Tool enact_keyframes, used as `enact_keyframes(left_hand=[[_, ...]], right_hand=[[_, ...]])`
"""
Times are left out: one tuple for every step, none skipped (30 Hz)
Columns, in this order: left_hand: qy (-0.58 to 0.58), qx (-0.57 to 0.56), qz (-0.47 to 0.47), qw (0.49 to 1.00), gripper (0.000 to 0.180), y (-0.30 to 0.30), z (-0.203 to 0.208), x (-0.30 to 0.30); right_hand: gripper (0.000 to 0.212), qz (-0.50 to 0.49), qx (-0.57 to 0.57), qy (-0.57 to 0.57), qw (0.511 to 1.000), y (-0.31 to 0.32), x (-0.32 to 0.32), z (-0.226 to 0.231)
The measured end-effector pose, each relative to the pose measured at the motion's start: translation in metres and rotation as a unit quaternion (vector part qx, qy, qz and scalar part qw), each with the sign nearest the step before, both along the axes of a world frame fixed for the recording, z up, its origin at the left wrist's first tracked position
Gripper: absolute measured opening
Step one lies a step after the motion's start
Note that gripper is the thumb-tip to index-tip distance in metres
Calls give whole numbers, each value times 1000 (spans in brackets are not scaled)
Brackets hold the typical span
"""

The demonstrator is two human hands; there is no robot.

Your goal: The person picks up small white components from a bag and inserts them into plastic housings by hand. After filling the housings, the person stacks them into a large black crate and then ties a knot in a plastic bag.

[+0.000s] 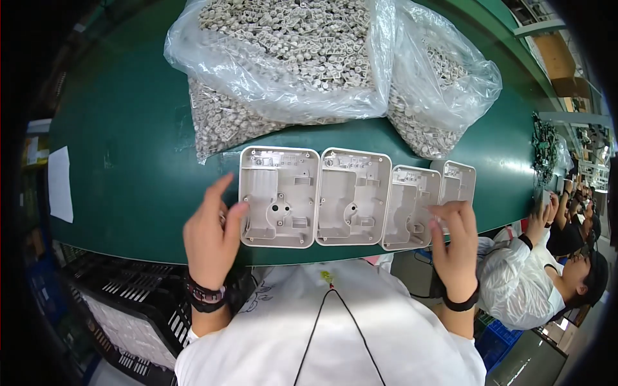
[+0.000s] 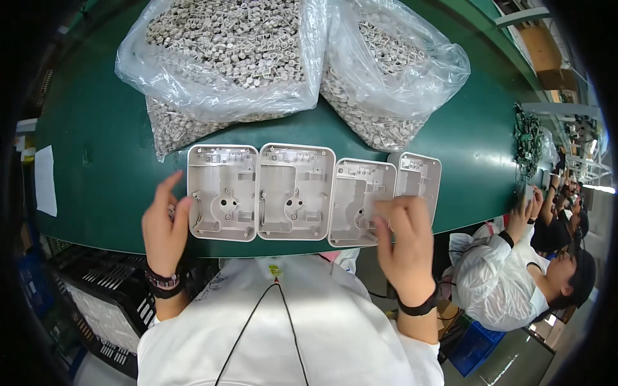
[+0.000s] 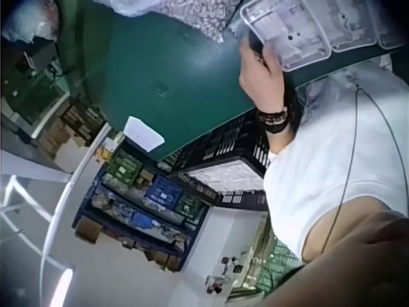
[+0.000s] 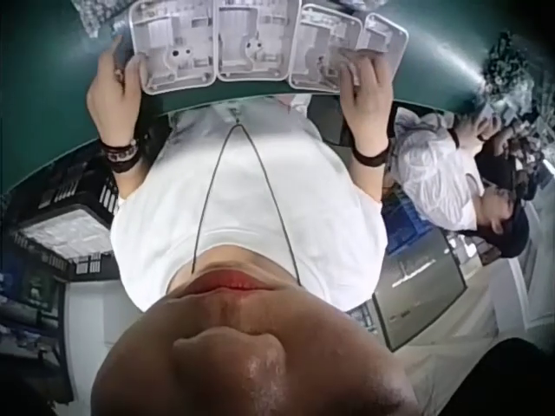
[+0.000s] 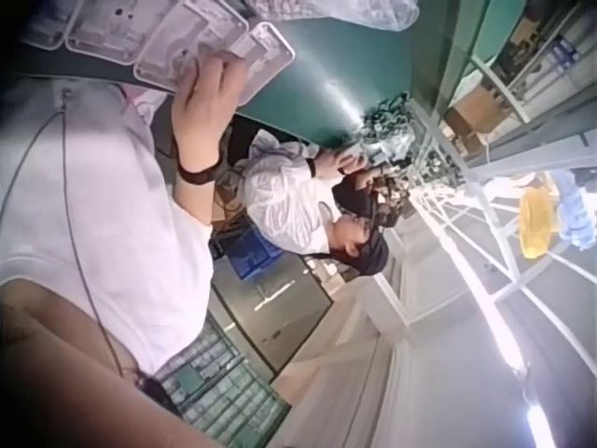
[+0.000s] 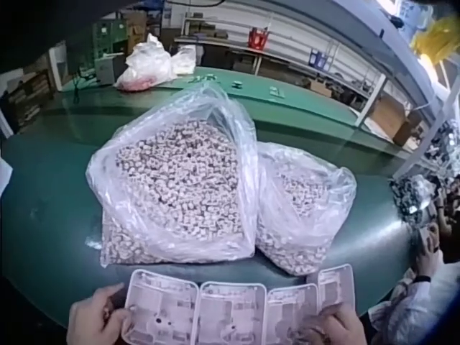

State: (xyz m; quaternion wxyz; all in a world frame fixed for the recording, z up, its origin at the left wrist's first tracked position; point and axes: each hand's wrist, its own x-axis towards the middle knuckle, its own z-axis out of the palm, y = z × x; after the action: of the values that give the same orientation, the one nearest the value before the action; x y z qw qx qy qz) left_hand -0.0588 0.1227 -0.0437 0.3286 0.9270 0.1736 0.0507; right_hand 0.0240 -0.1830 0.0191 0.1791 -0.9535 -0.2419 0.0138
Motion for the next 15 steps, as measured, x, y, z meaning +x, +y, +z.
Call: enact_keyframes(left_hand=[[1,39,9,999,33,2,6,6],[5,44,8,999,33,2,13,15],[-5,79,-35,996,33,1,20,26],[-12,114,-75,991,34,1,27,35],[-19,148,-116,982,34,2,31,42],[-14,153,-114,981,34,3,34,48],[-3,182,-152,971,36,5,35,53],[9,210,-190,959,38,7,37,57],[21,238,-227,944,40,8,39,60],[27,242,-226,943,40,7,41,61],[36,249,-247,936,40,7,43,63],[46,254,-268,928,40,6,45,65],[56,259,-288,920,40,6,47,66],[62,263,-288,919,40,5,45,66],[75,266,-295,915,40,4,42,65]], right_hand=[[21,7,51,5,999,0,-5,-4],[21,6,56,9,998,0,-5,-5],[21,10,55,-10,998,0,-3,-9],[21,16,55,-28,998,1,-1,-12],[20,21,55,-47,997,1,1,-16],[20,23,61,-43,997,-1,1,-17],[20,18,74,-52,996,-3,1,-17],[19,12,86,-61,994,-6,0,-17],[18,7,99,-69,993,-10,-1,-18],[18,8,105,-65,992,-13,-2,-21],[17,-16,115,-73,991,-16,-4,-22],[17,-39,125,-80,988,-19,-6,-24],[16,-63,135,-87,985,-21,-6,-26],[16,-62,141,-82,985,-23,-6,-29],[15,-73,138,-85,984,-25,-6,-33]])
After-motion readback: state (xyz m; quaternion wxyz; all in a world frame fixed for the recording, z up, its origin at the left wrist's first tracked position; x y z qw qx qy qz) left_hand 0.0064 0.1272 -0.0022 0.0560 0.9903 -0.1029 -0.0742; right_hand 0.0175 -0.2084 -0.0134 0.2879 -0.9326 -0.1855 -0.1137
